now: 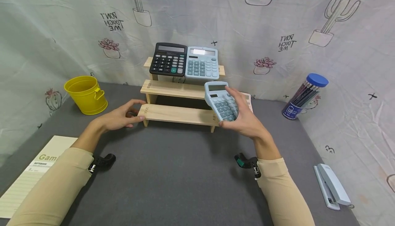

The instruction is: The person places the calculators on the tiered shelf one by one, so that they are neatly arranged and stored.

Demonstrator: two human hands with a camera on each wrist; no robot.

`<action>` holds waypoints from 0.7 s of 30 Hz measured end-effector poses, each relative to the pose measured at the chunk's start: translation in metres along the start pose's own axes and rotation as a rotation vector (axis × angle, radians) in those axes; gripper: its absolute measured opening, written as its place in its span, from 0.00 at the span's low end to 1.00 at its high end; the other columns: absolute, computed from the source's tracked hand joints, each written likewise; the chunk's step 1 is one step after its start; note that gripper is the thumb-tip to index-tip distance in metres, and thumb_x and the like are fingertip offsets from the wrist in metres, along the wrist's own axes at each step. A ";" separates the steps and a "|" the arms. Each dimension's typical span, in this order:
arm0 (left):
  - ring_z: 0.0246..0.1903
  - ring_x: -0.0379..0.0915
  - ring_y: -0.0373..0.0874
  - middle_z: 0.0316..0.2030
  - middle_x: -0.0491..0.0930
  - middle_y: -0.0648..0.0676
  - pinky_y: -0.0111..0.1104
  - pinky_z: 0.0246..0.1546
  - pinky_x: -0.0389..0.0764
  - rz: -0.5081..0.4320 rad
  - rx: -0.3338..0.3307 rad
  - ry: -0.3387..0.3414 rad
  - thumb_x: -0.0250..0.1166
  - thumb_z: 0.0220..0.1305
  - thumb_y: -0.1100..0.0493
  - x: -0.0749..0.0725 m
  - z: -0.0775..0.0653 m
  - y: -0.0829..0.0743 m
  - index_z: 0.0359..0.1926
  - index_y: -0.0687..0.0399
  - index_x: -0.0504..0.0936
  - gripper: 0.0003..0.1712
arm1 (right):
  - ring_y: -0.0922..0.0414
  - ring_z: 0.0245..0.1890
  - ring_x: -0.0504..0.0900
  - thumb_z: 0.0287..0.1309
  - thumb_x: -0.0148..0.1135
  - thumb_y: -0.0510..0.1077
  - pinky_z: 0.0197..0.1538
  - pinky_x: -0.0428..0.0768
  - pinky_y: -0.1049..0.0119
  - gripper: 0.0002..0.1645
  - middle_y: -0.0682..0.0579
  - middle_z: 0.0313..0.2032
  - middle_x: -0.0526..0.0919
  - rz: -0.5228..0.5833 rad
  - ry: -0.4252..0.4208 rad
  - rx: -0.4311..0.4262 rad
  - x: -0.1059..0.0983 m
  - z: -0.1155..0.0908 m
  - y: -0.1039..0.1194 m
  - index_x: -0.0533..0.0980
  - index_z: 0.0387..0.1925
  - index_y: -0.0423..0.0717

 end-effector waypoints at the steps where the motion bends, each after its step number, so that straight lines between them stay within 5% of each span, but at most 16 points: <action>1: 0.58 0.74 0.60 0.68 0.65 0.68 0.45 0.49 0.83 0.001 0.000 -0.001 0.65 0.68 0.34 0.000 0.000 0.000 0.78 0.35 0.51 0.46 | 0.35 0.73 0.51 0.44 0.78 0.39 0.64 0.66 0.43 0.69 0.50 0.79 0.45 0.005 0.001 -0.011 0.001 0.001 0.001 0.49 0.82 0.64; 5: 0.58 0.75 0.60 0.68 0.65 0.67 0.45 0.49 0.83 0.003 0.002 -0.004 0.64 0.69 0.34 0.000 0.000 0.001 0.77 0.34 0.52 0.45 | 0.37 0.74 0.49 0.41 0.78 0.38 0.69 0.57 0.33 0.69 0.52 0.80 0.44 0.024 -0.005 -0.055 0.006 0.005 0.007 0.52 0.81 0.61; 15: 0.57 0.75 0.59 0.67 0.66 0.67 0.45 0.49 0.83 -0.003 0.007 -0.002 0.64 0.69 0.34 -0.001 -0.001 0.001 0.78 0.34 0.51 0.46 | 0.48 0.77 0.46 0.40 0.78 0.43 0.69 0.54 0.34 0.67 0.50 0.80 0.45 -0.066 0.021 -0.184 0.026 0.017 0.021 0.53 0.81 0.57; 21: 0.55 0.76 0.60 0.65 0.66 0.67 0.45 0.49 0.83 -0.012 0.020 -0.003 0.64 0.70 0.36 0.000 0.000 0.000 0.78 0.36 0.52 0.45 | 0.46 0.77 0.48 0.39 0.79 0.47 0.69 0.55 0.37 0.67 0.52 0.81 0.45 -0.118 0.043 -0.157 0.043 0.026 0.034 0.54 0.80 0.60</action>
Point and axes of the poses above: each hand's wrist, its own z-axis towards the middle knuckle, its own x-axis out of the palm, y = z × x, the point moved 2 cm from there along z, towards the middle knuckle
